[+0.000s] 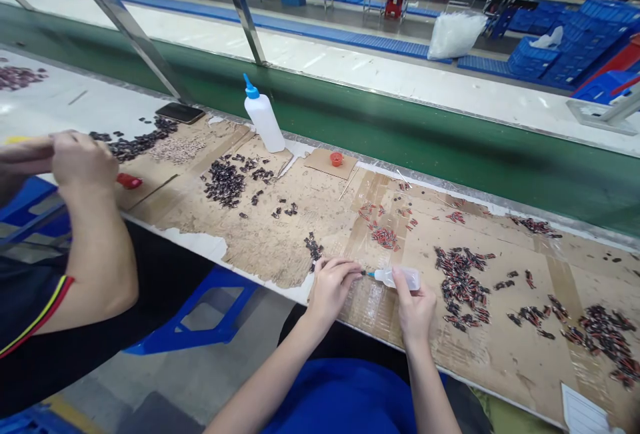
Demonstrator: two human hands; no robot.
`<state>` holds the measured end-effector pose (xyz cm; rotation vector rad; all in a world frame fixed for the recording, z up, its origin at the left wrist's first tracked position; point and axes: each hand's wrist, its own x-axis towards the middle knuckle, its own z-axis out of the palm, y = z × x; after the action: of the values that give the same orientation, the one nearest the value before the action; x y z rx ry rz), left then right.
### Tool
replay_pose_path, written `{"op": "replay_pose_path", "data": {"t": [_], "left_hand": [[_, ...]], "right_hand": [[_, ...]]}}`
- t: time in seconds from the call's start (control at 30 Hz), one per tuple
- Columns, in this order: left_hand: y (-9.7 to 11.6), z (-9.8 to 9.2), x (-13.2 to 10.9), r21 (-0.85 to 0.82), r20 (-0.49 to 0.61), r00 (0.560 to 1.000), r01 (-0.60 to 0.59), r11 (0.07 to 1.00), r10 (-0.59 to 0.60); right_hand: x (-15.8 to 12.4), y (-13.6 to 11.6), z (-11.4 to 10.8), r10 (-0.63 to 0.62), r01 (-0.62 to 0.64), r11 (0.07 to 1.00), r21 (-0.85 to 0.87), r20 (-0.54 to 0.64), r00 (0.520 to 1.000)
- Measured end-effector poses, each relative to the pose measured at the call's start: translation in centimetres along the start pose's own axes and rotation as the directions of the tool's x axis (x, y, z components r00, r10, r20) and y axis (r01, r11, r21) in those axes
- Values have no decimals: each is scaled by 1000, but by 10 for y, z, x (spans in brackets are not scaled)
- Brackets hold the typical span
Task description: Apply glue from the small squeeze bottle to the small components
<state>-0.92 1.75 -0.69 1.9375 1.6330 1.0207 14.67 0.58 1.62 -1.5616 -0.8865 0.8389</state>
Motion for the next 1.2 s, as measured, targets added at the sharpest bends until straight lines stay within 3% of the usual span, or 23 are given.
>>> {"op": "replay_pose_path", "data": {"t": [0.2,0.37,0.5,0.6,0.7,0.8,0.97,1.03,1.13,1.2], "left_hand": [[2,-2,2,6,2,1000,-5,1000,5],[1,0,0,28,-1,1000,-31,999,31],[0,0,-2,35,-4,1000,-26,999,26],[-2,-6,3,31,70,997,-25,999,23],[-3,-17,19,6,176,984,-38,999,36],[1,-24,43,44,202,978,-67,997,57],[11,-4,80,171,229,968,-141,975,100],[11,8,89,165,236,964,-164,973,122],[7,19,96,137,247,957,-190,972,152],[4,20,97,112,249,954,-201,973,169]], "right_hand": [[0,-4,2,-1,1,1000,-2,7,1000],[1,1,0,-2,2,1000,9,-65,998],[4,9,-6,28,2,985,173,-171,985],[7,12,-12,37,23,959,284,-204,978],[7,13,-17,-8,59,948,312,-162,987],[8,17,-18,-76,107,963,246,-134,988],[6,25,-15,-185,184,983,-18,-118,976],[0,23,-17,-344,333,939,-87,-176,923],[-14,17,-21,-626,583,780,-228,-255,737],[-24,10,-22,-746,688,666,-288,-225,627]]}}
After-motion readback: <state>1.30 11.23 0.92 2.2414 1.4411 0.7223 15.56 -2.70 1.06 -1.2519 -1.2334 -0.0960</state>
